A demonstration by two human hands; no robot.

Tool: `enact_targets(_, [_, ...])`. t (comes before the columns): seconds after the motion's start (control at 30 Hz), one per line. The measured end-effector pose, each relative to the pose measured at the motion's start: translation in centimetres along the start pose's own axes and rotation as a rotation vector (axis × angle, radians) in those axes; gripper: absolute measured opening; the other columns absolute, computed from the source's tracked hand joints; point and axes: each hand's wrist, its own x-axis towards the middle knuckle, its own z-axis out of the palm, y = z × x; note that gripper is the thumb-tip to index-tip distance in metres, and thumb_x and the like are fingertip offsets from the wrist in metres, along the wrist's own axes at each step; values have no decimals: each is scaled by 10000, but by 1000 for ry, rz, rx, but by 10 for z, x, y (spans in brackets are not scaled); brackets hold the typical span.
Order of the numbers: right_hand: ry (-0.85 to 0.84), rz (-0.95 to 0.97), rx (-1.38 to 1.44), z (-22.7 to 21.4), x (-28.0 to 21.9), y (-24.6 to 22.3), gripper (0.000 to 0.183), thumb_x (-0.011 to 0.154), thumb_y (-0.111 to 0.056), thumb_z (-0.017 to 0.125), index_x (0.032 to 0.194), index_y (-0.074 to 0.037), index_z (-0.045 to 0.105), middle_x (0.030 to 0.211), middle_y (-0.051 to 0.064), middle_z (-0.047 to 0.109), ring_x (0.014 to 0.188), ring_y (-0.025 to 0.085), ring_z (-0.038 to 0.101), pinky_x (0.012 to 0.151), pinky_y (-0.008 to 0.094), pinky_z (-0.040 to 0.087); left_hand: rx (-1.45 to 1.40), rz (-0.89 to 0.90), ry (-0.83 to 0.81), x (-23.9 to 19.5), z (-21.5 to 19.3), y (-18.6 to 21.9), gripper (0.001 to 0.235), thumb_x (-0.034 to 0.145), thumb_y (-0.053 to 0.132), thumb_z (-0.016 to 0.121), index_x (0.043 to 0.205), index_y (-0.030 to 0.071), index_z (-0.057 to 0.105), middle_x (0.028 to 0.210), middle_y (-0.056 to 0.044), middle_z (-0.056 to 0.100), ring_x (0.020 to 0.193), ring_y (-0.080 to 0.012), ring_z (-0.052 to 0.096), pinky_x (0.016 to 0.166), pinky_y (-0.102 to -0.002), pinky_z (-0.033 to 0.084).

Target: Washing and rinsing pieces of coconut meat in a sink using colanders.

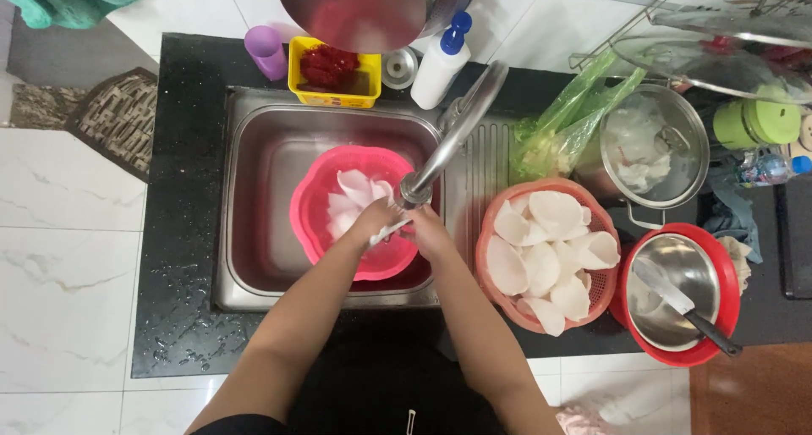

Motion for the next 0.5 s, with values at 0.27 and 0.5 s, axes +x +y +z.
enact_targets(0.27, [351, -72, -489, 31, -10, -23, 377, 763, -314, 748, 1036, -56, 783, 943, 147, 765, 1001, 307, 727, 821, 437, 535, -124, -75, 59, -51, -18, 15, 327, 857, 239, 781, 1101, 50, 675, 810, -63, 693, 599, -175, 619, 476, -324, 538])
enact_targets(0.5, [248, -536, -855, -9, 21, 17, 201, 930, -212, 660, 933, -54, 784, 920, 131, 763, 922, 324, 724, 814, 404, 566, -400, -140, -3, -49, -33, -5, 315, 837, 61, 801, 1086, -29, 630, 760, -91, 625, 564, -200, 706, 588, -326, 634])
